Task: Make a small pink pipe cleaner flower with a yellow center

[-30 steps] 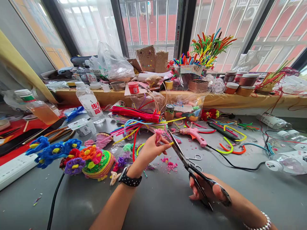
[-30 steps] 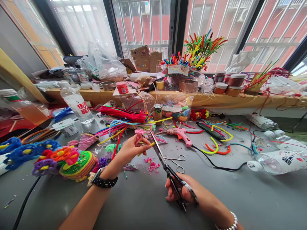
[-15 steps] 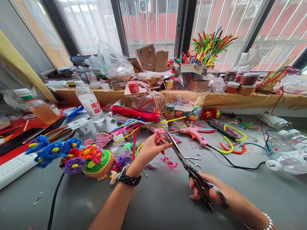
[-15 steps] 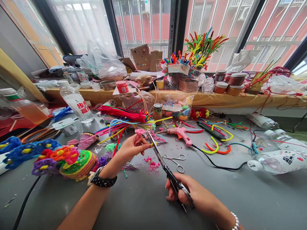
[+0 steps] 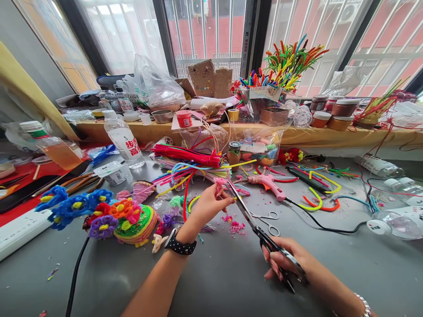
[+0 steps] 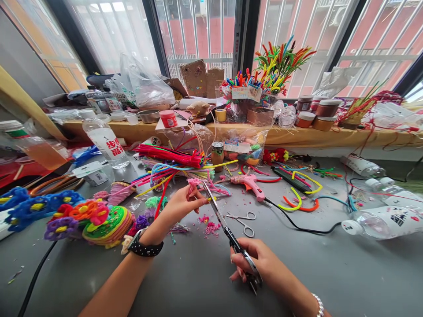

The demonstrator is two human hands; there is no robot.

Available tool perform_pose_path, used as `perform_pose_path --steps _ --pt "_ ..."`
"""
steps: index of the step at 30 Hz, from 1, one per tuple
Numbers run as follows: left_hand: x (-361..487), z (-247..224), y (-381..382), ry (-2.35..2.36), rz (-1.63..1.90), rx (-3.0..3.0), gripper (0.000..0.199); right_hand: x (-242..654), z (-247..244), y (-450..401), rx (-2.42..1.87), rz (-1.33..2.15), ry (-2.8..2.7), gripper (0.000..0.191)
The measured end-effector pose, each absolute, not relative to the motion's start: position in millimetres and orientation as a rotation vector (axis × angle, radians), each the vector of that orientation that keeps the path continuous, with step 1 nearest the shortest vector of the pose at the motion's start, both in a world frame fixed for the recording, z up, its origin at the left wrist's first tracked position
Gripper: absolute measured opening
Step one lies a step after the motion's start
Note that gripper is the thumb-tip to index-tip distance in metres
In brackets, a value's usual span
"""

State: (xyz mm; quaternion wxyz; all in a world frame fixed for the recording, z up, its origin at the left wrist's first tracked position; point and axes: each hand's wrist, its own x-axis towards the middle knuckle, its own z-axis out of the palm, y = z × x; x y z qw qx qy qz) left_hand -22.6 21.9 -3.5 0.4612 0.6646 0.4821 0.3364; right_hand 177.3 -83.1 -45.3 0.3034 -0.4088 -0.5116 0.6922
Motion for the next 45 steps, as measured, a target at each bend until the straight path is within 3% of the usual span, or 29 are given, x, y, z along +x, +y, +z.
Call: perform_pose_path --steps 17,45 --pt "-23 -7 21 1.052 0.744 1.667 0.022 176 -36 -84 -0.994 1.859 -1.401 0.052" --pt "-19 -19 23 1.241 0.78 1.758 0.021 164 -46 -89 -1.357 1.768 -1.356 0.044"
